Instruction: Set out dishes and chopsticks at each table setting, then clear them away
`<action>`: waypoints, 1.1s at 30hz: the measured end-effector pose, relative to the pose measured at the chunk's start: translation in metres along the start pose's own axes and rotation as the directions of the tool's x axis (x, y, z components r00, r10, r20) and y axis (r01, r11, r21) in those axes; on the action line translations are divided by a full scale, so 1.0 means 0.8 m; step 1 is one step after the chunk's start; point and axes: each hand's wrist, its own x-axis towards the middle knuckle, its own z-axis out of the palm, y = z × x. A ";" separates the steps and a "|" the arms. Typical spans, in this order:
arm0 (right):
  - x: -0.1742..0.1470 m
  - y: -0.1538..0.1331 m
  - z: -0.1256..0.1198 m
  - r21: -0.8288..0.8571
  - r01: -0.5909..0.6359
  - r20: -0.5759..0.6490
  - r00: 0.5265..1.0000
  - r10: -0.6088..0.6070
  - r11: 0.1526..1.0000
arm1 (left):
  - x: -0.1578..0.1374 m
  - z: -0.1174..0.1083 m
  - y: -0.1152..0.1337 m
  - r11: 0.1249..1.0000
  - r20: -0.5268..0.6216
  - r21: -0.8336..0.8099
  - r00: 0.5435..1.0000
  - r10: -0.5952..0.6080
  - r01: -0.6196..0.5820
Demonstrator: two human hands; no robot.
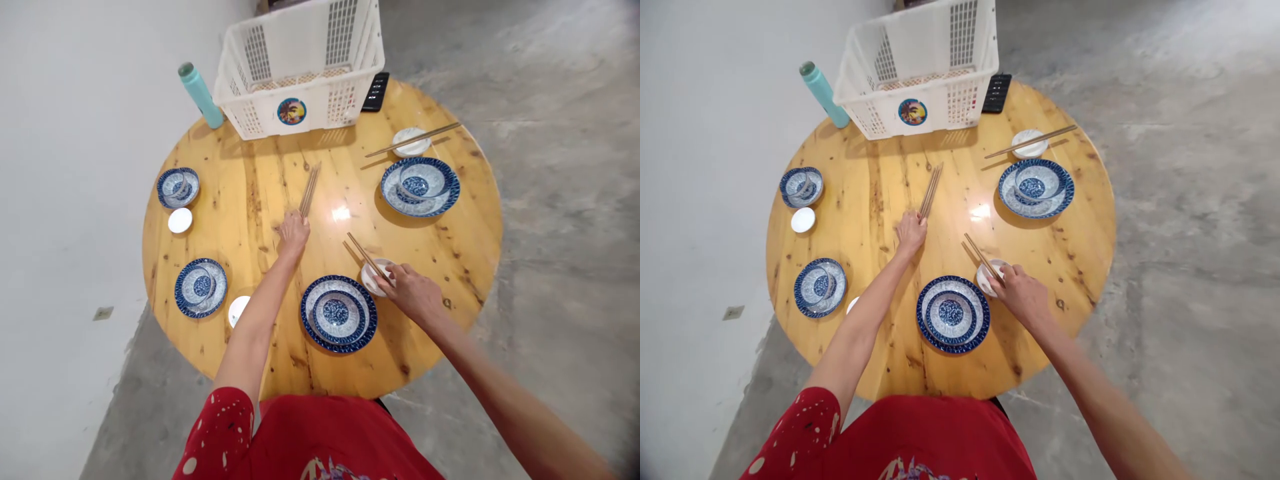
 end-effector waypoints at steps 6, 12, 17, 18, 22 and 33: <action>-0.014 0.008 0.000 0.052 -0.047 -0.081 0.995 0.051 0.998 | 0.014 0.000 0.009 0.985 0.067 0.165 0.997 0.045 -0.056; -0.025 0.011 0.005 0.081 -0.036 -0.141 0.989 0.047 0.996 | 0.025 0.006 0.011 0.979 0.090 0.198 0.995 0.039 -0.056; -0.028 0.013 0.011 0.094 -0.018 -0.175 0.984 0.034 0.995 | 0.027 0.008 0.011 0.984 0.090 0.166 0.995 0.046 -0.061; -0.029 0.014 0.012 0.096 -0.016 -0.181 0.983 0.033 0.995 | 0.027 0.009 0.011 0.985 0.091 0.162 0.995 0.046 -0.061; -0.030 0.014 0.011 0.100 -0.011 -0.192 0.981 0.030 0.995 | 0.026 0.013 0.011 0.985 0.096 0.162 0.994 0.046 -0.062; -0.034 0.015 0.014 0.110 -0.009 -0.176 0.984 0.029 0.994 | 0.030 0.013 0.011 0.971 0.130 0.195 0.985 0.115 -0.139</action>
